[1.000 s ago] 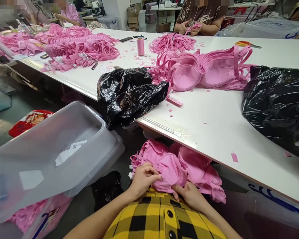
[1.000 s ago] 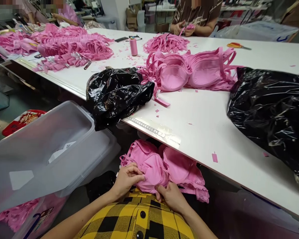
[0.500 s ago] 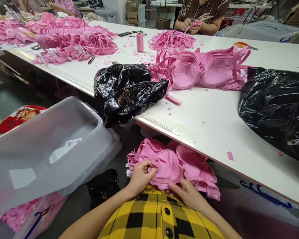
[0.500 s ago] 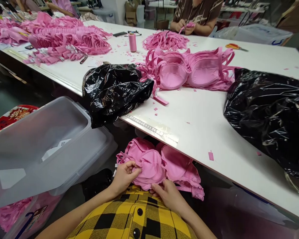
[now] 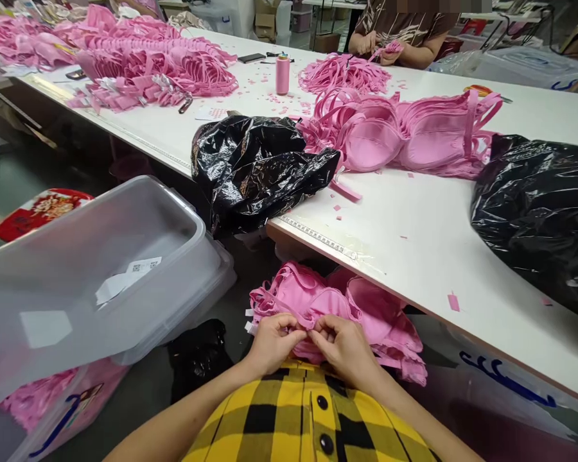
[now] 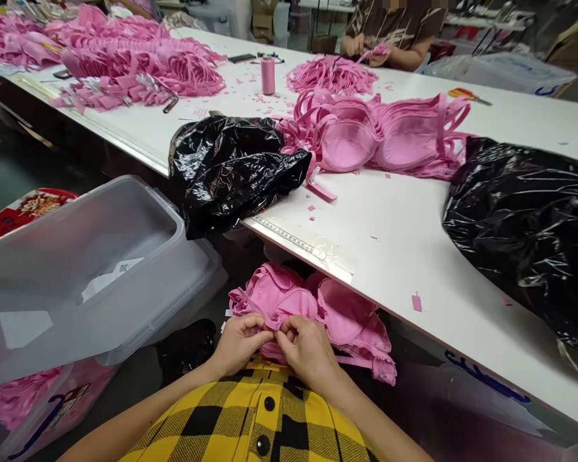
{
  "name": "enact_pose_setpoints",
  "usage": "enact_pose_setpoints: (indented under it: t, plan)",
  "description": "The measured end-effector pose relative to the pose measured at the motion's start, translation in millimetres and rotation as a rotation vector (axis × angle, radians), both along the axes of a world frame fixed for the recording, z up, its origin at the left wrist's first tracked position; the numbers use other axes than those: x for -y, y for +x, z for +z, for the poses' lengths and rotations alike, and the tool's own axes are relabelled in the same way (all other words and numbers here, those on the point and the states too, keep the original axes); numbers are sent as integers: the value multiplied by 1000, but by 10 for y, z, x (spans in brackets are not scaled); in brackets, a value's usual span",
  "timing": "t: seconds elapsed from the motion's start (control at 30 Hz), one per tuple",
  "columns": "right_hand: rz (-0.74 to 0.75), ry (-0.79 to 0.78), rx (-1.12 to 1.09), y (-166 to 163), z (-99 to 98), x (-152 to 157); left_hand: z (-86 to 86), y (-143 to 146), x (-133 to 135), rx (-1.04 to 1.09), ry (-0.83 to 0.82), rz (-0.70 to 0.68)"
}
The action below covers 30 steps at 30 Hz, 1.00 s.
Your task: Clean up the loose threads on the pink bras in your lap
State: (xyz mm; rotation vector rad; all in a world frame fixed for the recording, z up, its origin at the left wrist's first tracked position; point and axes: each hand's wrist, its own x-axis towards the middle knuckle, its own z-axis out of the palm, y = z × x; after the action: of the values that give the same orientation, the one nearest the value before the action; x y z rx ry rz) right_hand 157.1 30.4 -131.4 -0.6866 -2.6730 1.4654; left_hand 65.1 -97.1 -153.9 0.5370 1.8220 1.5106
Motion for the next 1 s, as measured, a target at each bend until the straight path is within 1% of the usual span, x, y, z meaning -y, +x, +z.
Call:
enact_pose_setpoints:
  t: [0.07,0.17,0.23,0.3,0.4,0.47,0.6,0.67,0.73,0.8,0.9,1.0]
  plan:
    - [-23,-37,22,23,-15,20,27,-17,42,-67,-2,-75]
    - [-57,-59,51,57,-24,46,54,-44,101,-101,20,-184]
    - [-57,-73,57,61,-32,71,53,-59,132,-147,37,-214]
    - [-56,-103,44,48,-37,97,38,-68,151,-225,41,-165]
    - [-71,-142,11,2,-24,125,6,-64,157,-300,42,-15]
    - [-70,-138,-17,-35,0,131,-15,-50,148,-366,57,54]
    - [-51,-62,-74,-72,52,124,-53,-3,113,-637,195,108]
    - [-49,-58,-75,-62,59,116,-69,22,104,-700,210,124]
    - [-56,-107,-42,-42,48,108,-83,42,116,-702,175,114]
    - [-76,-169,0,-23,27,106,-96,52,149,-716,172,56]
    - [-73,-198,14,-17,10,119,-112,42,198,-834,276,-53]
    - [-31,-132,-35,-30,45,138,-110,6,193,-993,391,-60]
